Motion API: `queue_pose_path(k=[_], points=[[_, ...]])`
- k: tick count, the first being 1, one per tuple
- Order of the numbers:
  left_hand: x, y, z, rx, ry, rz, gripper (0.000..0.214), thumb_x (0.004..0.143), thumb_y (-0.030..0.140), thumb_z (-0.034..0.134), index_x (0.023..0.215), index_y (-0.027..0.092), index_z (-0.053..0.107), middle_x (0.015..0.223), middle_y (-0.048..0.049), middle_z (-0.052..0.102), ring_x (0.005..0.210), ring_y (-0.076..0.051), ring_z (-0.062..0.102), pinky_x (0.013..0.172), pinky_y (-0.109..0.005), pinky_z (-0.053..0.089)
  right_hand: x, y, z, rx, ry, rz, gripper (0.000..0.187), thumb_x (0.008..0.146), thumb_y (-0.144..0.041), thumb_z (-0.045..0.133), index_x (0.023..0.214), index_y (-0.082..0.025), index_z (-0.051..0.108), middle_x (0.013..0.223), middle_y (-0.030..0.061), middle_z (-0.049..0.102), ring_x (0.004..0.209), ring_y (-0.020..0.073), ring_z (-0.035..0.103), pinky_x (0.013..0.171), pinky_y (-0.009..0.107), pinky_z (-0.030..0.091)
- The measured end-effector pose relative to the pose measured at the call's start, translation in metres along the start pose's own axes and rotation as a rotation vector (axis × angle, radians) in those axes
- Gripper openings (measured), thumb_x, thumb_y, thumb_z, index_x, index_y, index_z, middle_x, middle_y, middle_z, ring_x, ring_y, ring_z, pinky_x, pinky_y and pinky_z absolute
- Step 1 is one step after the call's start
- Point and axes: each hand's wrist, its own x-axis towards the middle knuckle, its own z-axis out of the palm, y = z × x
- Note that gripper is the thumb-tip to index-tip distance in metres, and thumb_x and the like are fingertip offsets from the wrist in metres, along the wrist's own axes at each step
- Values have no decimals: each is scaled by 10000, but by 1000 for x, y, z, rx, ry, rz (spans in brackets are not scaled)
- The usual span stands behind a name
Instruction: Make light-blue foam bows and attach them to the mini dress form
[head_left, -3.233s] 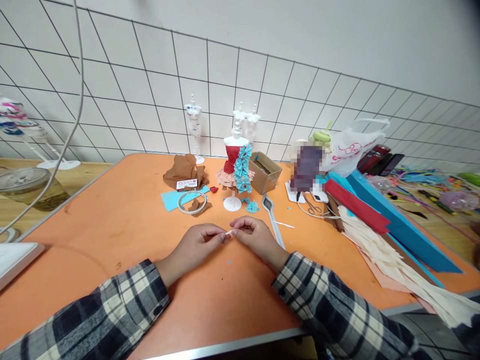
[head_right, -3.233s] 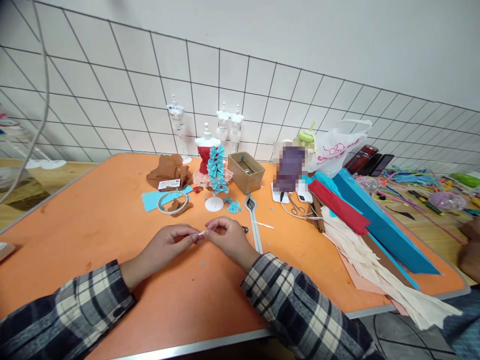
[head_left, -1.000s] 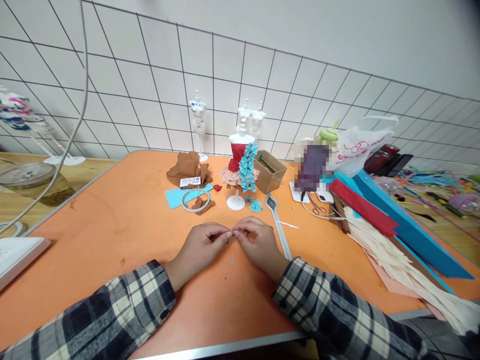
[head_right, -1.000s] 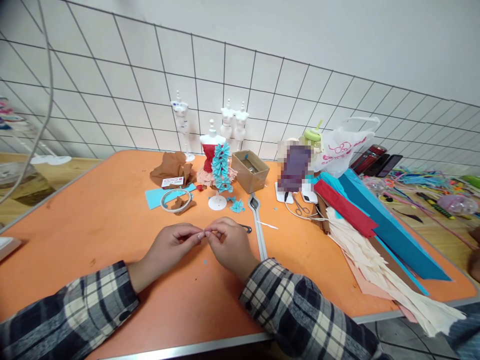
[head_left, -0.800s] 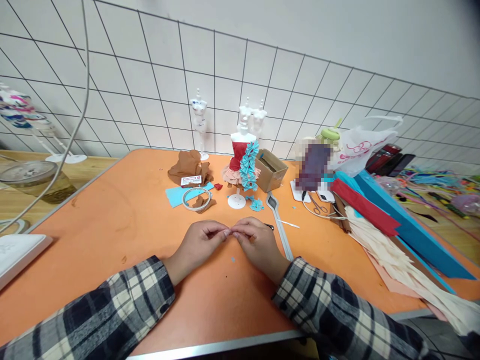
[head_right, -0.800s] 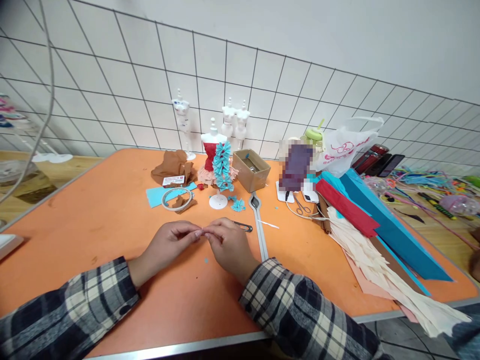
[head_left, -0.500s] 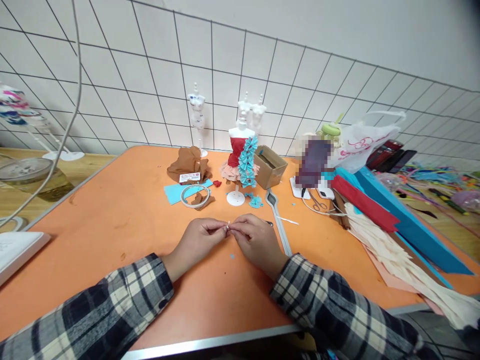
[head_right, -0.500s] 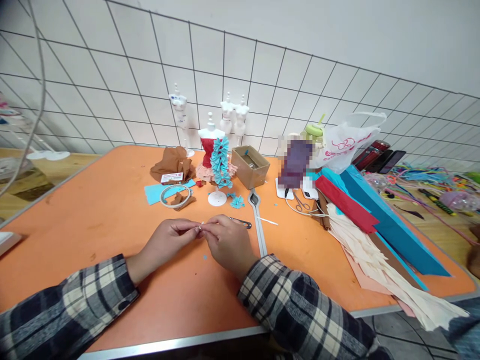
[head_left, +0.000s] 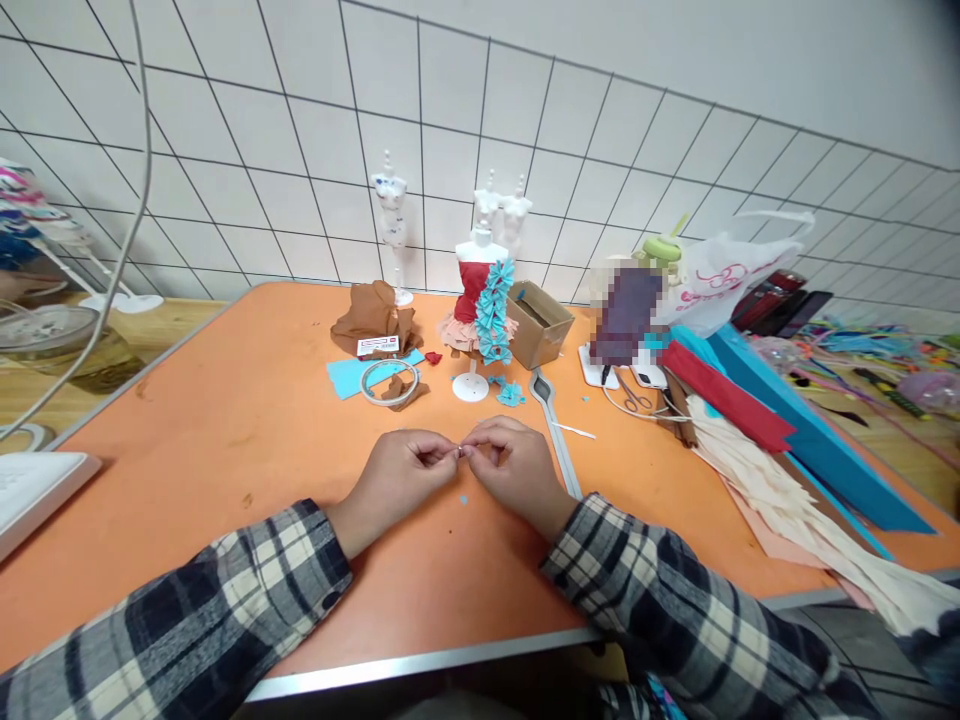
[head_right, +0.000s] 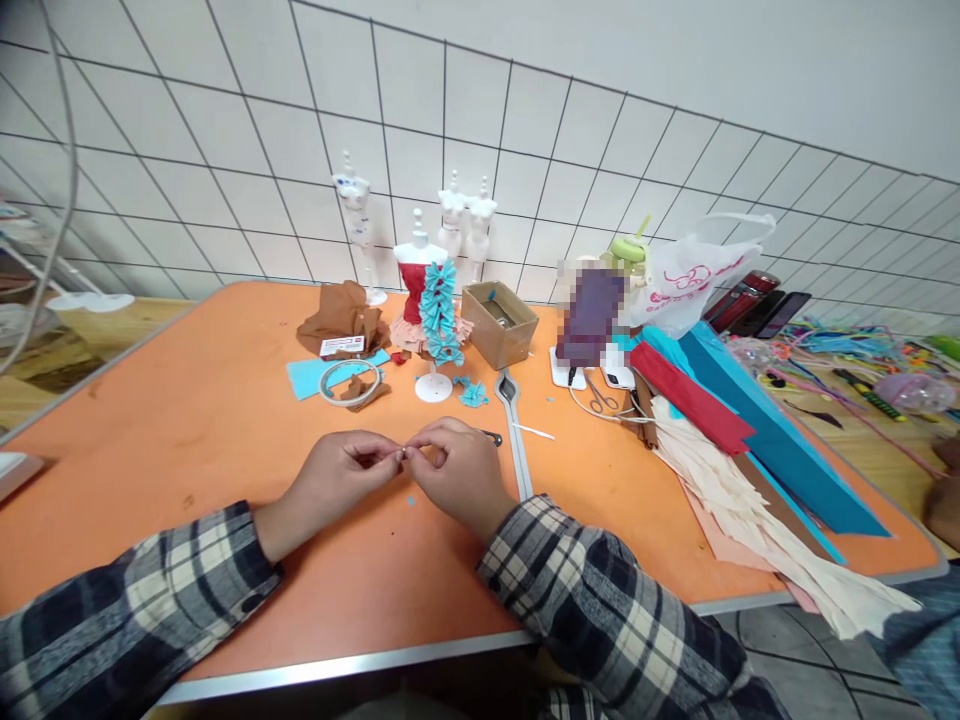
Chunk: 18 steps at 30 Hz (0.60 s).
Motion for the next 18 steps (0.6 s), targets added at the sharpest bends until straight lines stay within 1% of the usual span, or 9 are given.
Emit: queue_pose_path(k=[2,5,9,11,14,18], points=[[0,0,-1,29,6,14,192,742,232,563,649,164,717,582,10,688,553,-129,597,504,-183,400,0,1,2,63,-6,33,81,793,-237,638,804,-221,717,856,18,703,580,111,563,576,264,457],[0,0,-1,72,1,35,194,738,235,560,636,165,709,567,12,674,534,-117,573,498,-182,379,0,1,2,69,-16,32,79,795,-248,643,799,-223,718,855,16,697,559,102,539,583,263,455],[0,0,-1,114,-19,60,183,731,231,565,626,166,701,576,6,671,543,-121,568,513,-194,373,1,-2,1,27,-36,39,60,761,-185,632,739,-213,681,763,4,658,608,120,546,603,259,438],[0,0,-1,125,-36,69,197,740,237,562,612,164,692,580,3,671,544,-122,568,517,-199,372,2,-3,1,42,-38,65,53,738,-168,626,720,-205,659,736,-3,633,619,123,546,620,259,439],[0,1,-1,127,-52,83,190,741,225,558,623,162,693,601,-3,682,553,-122,574,526,-199,376,3,-1,3,151,-39,151,49,727,-166,608,706,-193,643,705,-10,614,585,112,532,614,251,446],[0,0,-2,106,-69,112,166,722,194,557,644,170,702,613,-6,692,572,-130,589,545,-200,399,3,3,6,296,-69,238,65,729,-164,585,691,-184,635,716,2,643,602,115,552,597,239,452]])
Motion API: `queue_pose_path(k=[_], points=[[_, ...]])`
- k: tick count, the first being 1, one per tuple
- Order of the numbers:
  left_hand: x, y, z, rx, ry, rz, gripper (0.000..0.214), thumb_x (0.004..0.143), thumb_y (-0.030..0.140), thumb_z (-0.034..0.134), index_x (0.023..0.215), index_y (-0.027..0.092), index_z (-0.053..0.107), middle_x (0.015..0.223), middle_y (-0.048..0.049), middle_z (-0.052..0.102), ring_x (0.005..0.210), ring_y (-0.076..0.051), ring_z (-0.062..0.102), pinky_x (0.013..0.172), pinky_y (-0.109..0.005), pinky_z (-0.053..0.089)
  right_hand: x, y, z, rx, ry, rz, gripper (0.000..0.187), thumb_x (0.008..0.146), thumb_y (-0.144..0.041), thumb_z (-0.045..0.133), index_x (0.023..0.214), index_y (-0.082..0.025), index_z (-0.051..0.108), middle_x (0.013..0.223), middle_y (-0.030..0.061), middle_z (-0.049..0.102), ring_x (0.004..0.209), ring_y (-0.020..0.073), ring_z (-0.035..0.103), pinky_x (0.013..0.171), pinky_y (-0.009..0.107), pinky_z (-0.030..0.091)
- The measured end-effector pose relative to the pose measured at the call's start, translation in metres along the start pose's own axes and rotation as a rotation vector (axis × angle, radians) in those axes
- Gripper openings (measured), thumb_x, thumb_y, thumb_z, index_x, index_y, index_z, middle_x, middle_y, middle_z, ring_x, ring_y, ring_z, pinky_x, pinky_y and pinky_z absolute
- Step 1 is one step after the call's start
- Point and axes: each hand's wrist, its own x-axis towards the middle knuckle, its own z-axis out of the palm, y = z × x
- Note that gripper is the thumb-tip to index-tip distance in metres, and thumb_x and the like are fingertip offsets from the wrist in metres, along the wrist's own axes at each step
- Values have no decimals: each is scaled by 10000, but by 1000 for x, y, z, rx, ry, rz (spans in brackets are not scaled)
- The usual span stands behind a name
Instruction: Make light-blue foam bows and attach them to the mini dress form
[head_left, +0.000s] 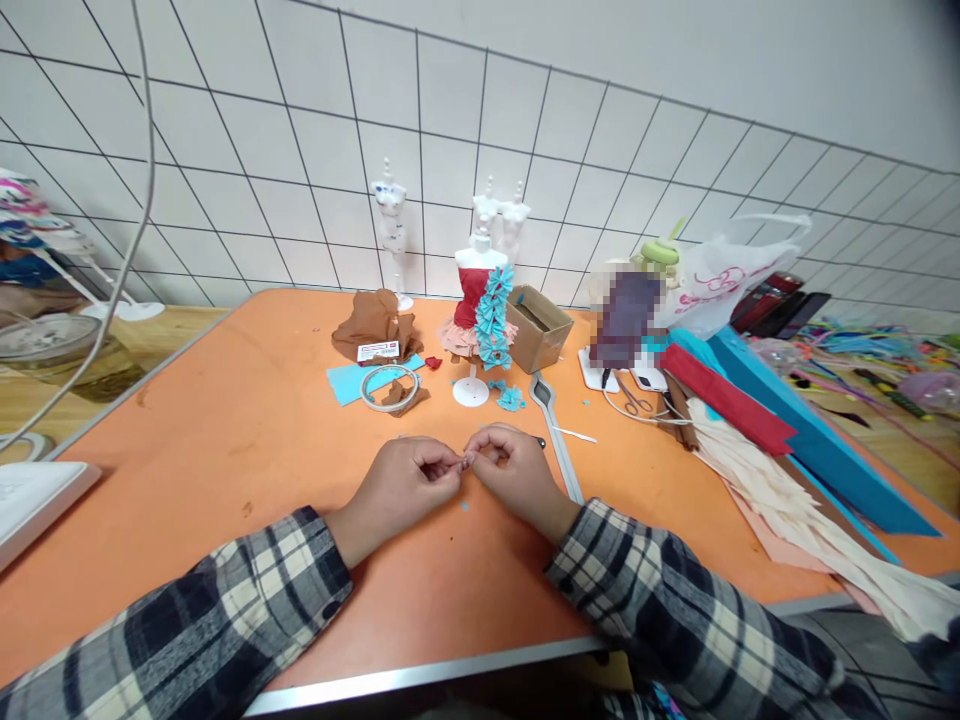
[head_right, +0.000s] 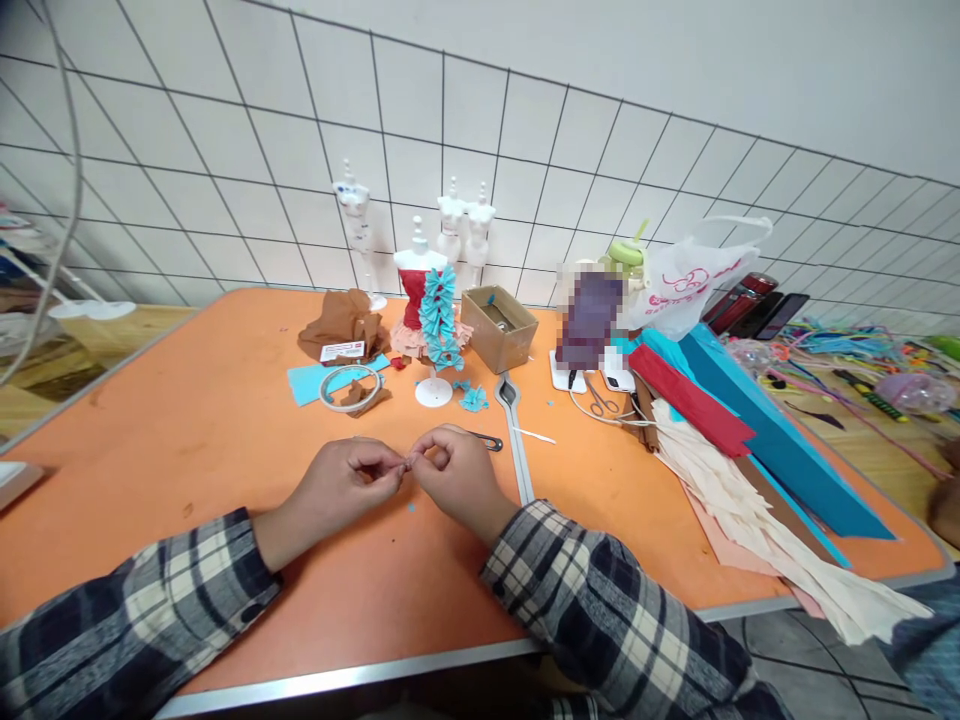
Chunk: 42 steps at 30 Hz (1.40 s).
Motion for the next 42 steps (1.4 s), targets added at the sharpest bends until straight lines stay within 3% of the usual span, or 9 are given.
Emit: queue_pose_path(k=[7,14,20,23,26,32,36,42], points=[[-1,0,0,-50,-29,26,186,730,157,545,690,180,725,683,-18,729,634,-144,636,591,-202,445,1,-2,-3,143,-69,117,77,733,-178,540,714,-174,614,616,-28,594,478,79,462,477,194,382],[0,7,-5,-95,-40,22,189,747,187,566,735,185,754,715,-25,751,655,-150,669,596,-199,473,4,5,-7,-136,68,-42,44,751,-213,572,730,-192,605,699,-20,582,546,96,466,534,221,382],[-1,8,-8,-144,9,11,201,809,222,572,833,189,769,789,-40,766,701,-156,689,647,-214,507,7,5,-14,-146,143,-20,62,802,-242,553,765,-207,588,642,-34,558,488,97,458,477,228,354],[1,4,-8,-164,17,-22,215,832,260,569,873,189,769,823,-51,768,702,-161,690,641,-222,515,8,0,-22,-34,217,-20,92,856,-292,526,819,-215,558,669,-22,625,530,112,538,492,223,404],[6,-3,-6,-169,-16,-47,243,852,302,561,916,190,767,859,-60,771,728,-172,694,648,-234,520,13,-4,-34,67,336,-73,122,873,-334,539,876,-212,553,823,30,706,730,150,659,632,257,505],[16,-11,0,-270,-15,-88,260,850,334,572,951,177,753,922,-76,770,792,-189,703,723,-276,546,58,-6,-82,54,540,-190,195,846,-384,587,891,-195,576,879,70,723,851,190,695,715,302,539],[17,-13,0,-300,-20,-93,330,852,326,571,1106,160,701,897,-77,763,786,-182,697,738,-284,549,105,-1,-111,-202,638,-244,183,853,-342,551,891,-177,621,890,74,725,826,191,685,761,320,520],[17,-16,0,-302,-41,-104,389,839,328,597,1183,156,659,920,-87,748,810,-179,688,738,-288,543,150,9,-126,-716,547,-134,226,840,-265,535,972,-225,714,948,58,736,928,238,634,836,369,435]])
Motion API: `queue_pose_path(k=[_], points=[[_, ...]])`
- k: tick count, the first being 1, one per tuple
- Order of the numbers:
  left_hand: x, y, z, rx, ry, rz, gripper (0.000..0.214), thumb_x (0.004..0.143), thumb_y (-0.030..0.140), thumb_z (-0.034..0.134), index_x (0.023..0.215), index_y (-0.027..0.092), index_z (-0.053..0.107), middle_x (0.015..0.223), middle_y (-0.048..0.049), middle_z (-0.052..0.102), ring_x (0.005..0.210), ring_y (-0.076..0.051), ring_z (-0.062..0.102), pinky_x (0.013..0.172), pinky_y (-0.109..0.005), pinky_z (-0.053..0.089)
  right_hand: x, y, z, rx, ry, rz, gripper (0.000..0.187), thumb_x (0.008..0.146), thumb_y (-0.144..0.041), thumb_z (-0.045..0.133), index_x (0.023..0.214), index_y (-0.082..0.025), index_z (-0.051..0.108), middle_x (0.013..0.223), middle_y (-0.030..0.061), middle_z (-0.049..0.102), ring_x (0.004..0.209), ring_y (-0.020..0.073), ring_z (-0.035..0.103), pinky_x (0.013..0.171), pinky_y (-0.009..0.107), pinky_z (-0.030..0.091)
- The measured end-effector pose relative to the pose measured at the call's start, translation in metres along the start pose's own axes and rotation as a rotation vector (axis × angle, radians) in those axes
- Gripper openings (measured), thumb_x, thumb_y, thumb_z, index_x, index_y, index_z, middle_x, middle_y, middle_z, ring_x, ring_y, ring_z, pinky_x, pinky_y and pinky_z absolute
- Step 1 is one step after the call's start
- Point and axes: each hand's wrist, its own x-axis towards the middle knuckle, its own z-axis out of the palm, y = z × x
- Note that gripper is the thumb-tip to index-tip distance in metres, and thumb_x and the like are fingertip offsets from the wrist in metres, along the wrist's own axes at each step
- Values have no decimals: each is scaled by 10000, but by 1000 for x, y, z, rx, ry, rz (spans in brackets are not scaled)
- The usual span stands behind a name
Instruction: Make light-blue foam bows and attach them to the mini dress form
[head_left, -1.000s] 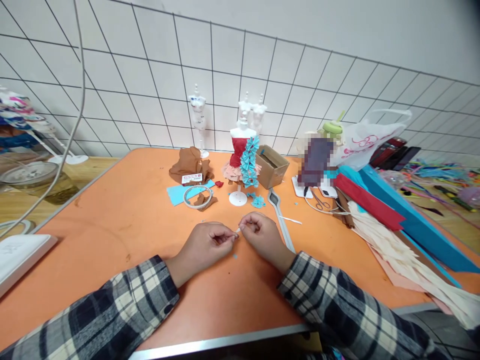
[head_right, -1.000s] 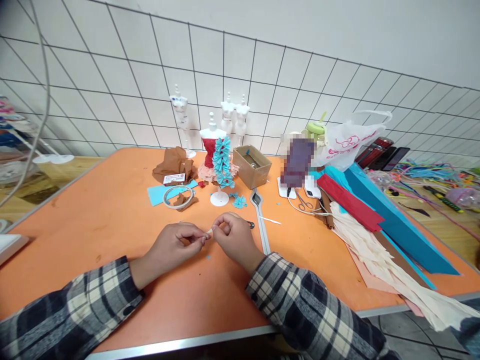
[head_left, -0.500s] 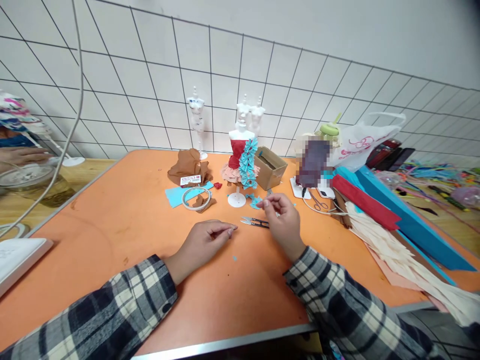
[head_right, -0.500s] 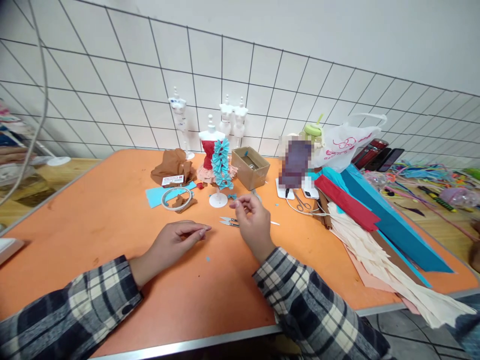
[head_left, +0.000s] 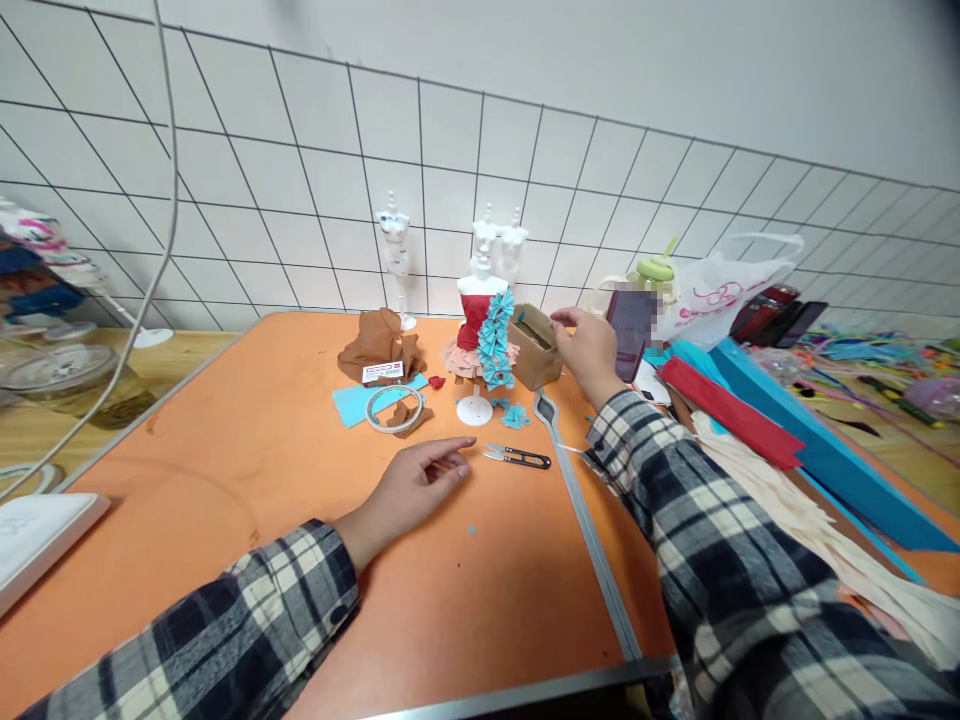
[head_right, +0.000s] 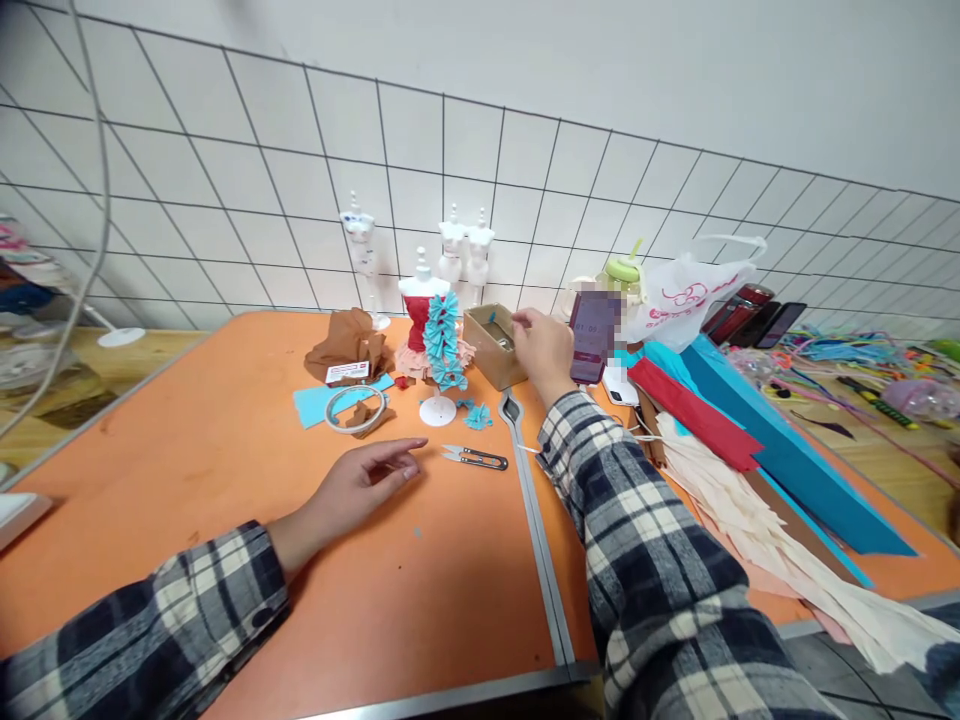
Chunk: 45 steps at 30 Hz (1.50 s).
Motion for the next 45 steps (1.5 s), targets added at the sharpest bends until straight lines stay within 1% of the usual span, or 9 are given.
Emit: queue_pose_path(k=[4,11,14,19,27,31,35,40,45], points=[[2,0,1,-63,17,-29,319,824,356,619,1054,154,707,950,-95,752,832,-189,692,738,-287,549,5,6,5,-152,-92,-35,269,854,-247,509,994,-251,738,929,68,741,954,257,609,873,407,385],[3,0,1,-87,32,-58,251,815,377,601,850,156,714,889,-80,764,800,-203,694,725,-300,552,-49,-15,-21,103,150,-59,264,861,-267,479,1033,-178,657,835,49,687,744,186,581,690,291,412],[2,-1,0,-98,39,-68,265,813,394,609,856,157,720,878,-75,763,801,-206,693,726,-295,550,-89,-27,-27,109,-16,-46,251,884,-305,450,944,-192,666,693,9,638,607,149,550,584,257,368],[0,-4,-1,-93,74,-77,285,832,412,611,923,170,731,899,-62,762,823,-201,694,761,-292,550,-115,-35,-15,-172,-438,-53,218,869,-357,508,858,-242,692,796,24,687,776,182,607,609,264,351],[-7,2,-3,10,17,50,258,846,366,622,1003,195,736,1018,-62,744,918,-196,685,811,-284,533,-115,-33,-2,-303,-467,-57,151,857,-283,533,855,-234,676,908,45,670,840,197,605,608,279,345],[-9,4,-4,100,34,138,224,867,314,603,1012,204,735,995,-53,741,897,-181,680,813,-276,515,-122,-40,-18,-76,-347,-148,155,874,-294,528,909,-216,657,850,37,658,776,177,588,630,280,368],[-8,2,-6,103,64,169,196,887,286,583,969,206,742,955,-43,743,877,-169,679,800,-258,508,-141,-60,-23,387,-447,-346,194,897,-314,523,872,-198,677,774,25,648,725,143,576,684,264,412],[-8,1,-6,79,13,195,186,890,287,586,936,200,744,941,-42,739,860,-159,676,791,-243,502,-155,-70,-8,733,-576,-74,327,941,-369,447,903,-196,722,923,58,694,916,178,610,837,319,443],[-6,1,-5,92,34,182,196,897,289,575,938,208,749,898,-34,740,814,-153,676,744,-233,503,-157,-70,-2,1029,-725,248,281,809,-460,630,871,-206,732,906,43,714,937,203,629,877,350,456]])
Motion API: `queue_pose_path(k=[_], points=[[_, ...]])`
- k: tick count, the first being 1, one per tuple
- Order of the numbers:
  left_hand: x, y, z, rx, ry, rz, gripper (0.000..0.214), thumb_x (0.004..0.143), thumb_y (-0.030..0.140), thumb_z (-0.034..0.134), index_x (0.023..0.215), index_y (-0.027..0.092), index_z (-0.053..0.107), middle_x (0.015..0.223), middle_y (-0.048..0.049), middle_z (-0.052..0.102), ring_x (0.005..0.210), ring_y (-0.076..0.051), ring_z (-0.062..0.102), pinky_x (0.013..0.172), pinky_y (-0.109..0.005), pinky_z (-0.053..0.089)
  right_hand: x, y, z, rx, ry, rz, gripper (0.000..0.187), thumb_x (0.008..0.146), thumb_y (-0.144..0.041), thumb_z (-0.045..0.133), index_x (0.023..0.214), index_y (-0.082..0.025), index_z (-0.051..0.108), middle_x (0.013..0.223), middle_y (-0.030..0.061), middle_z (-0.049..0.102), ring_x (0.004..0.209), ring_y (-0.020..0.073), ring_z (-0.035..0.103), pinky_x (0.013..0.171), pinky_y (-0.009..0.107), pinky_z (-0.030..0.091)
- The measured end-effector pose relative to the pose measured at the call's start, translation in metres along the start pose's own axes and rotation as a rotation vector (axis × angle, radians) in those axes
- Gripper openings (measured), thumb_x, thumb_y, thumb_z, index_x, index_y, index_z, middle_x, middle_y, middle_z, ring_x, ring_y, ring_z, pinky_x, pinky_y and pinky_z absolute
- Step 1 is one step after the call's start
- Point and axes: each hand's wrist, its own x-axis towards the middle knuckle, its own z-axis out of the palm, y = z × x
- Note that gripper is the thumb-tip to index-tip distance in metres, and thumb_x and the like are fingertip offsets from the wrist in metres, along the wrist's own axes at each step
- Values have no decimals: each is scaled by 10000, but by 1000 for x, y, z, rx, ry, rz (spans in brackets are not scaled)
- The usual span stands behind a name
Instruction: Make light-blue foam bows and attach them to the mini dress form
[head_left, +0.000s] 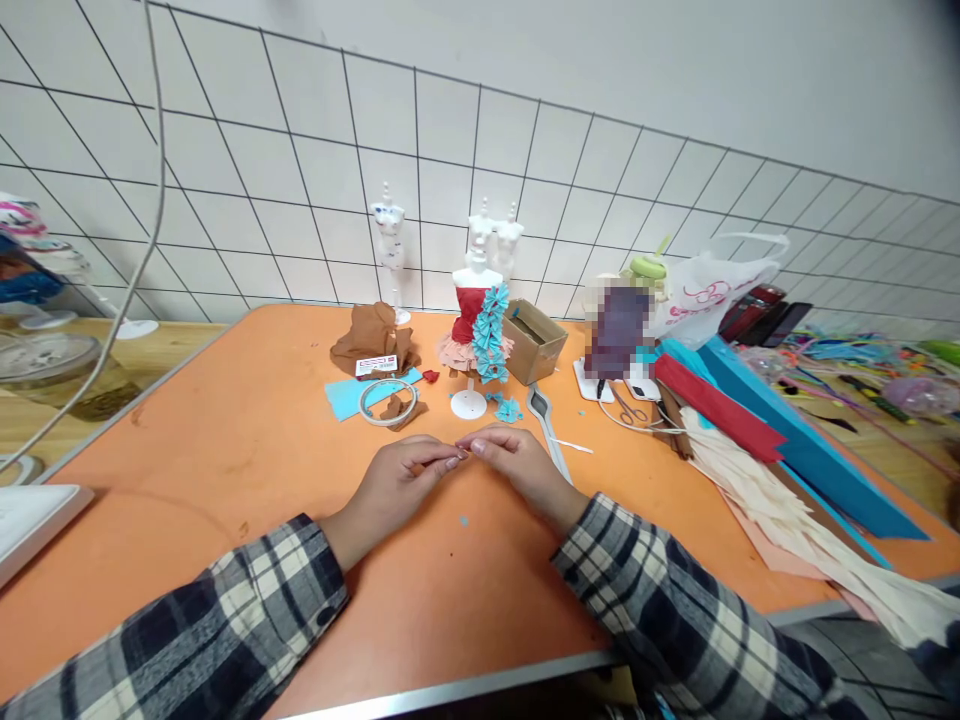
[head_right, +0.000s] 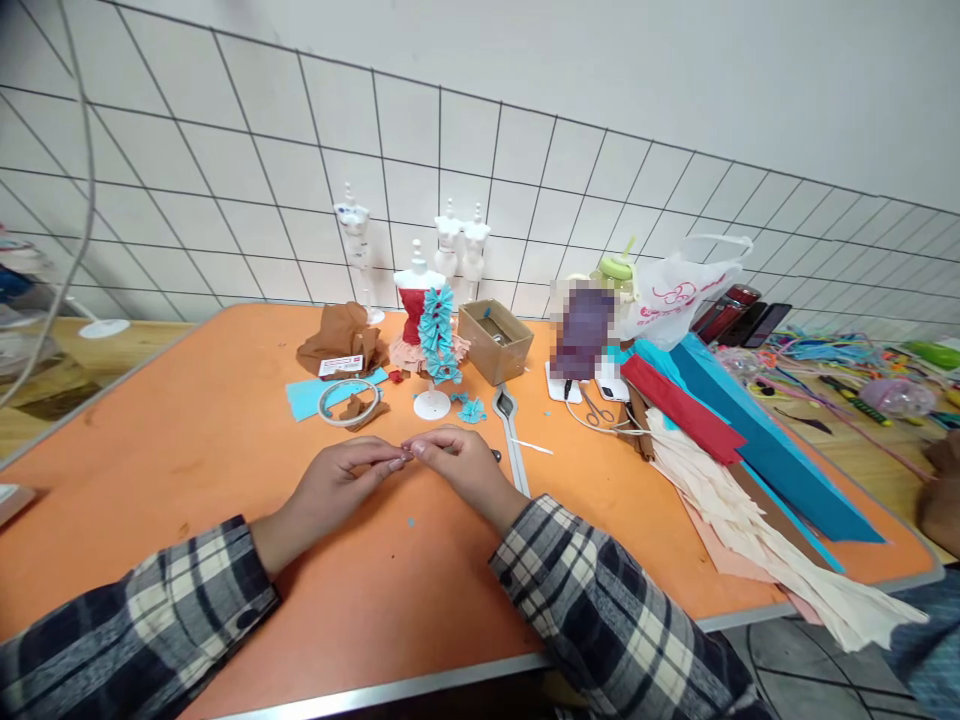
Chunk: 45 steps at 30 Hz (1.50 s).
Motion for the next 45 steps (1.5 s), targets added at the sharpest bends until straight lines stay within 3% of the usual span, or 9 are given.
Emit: queue_pose_path(k=[4,10,14,21,26,30,38,42,45], points=[[1,0,0,12,-19,26,187,895,273,578,935,219,752,874,-21,736,782,-137,668,719,-216,494,-1,2,5,143,56,116,235,710,-392,729,843,-200,713,870,27,710,850,182,633,824,333,476],[1,-2,1,14,-61,24,208,905,285,554,947,213,745,874,-30,737,787,-147,666,719,-227,495,-1,2,8,67,58,89,167,723,-337,693,769,-181,658,755,2,658,716,136,590,707,277,473],[1,1,1,19,-67,-23,215,904,306,549,937,216,742,896,-33,743,806,-161,669,740,-242,502,-3,-1,8,-248,120,-88,79,778,-259,625,773,-184,650,736,1,626,662,126,549,630,259,447],[1,0,3,40,-38,-65,213,888,327,567,925,214,743,903,-30,753,811,-172,678,744,-249,509,-9,-6,4,-597,157,-411,86,845,-230,623,822,-215,704,837,30,696,841,169,611,798,311,460],[0,-1,3,-2,-22,-97,240,883,312,558,1015,204,728,990,-51,749,881,-193,681,779,-273,514,-12,-7,2,-741,109,-462,157,869,-272,610,977,-219,711,953,48,702,915,187,601,837,324,447],[-3,4,1,55,-84,-41,247,869,275,563,1047,198,717,984,-58,746,871,-194,673,776,-276,504,-11,-7,0,-767,100,-411,113,875,-250,608,917,-212,705,915,35,709,894,180,602,830,317,433],[-5,7,1,211,-152,70,285,865,228,526,1084,246,708,948,-42,745,842,-185,664,762,-278,477,-2,-1,-6,-348,29,-120,45,787,-208,649,765,-195,686,788,8,629,739,136,567,668,260,445],[-6,9,2,181,-133,47,393,848,211,527,1223,251,635,899,-29,736,816,-174,665,758,-274,480,2,7,-6,67,41,82,178,745,-352,696,809,-187,673,730,-7,588,542,87,455,481,219,368],[-6,10,2,128,-128,-6,465,850,209,516,1313,236,561,854,-14,723,757,-150,655,711,-251,479,4,11,-6,257,118,134,258,701,-397,736,821,-179,668,693,-19,574,479,60,400,421,197,319]])
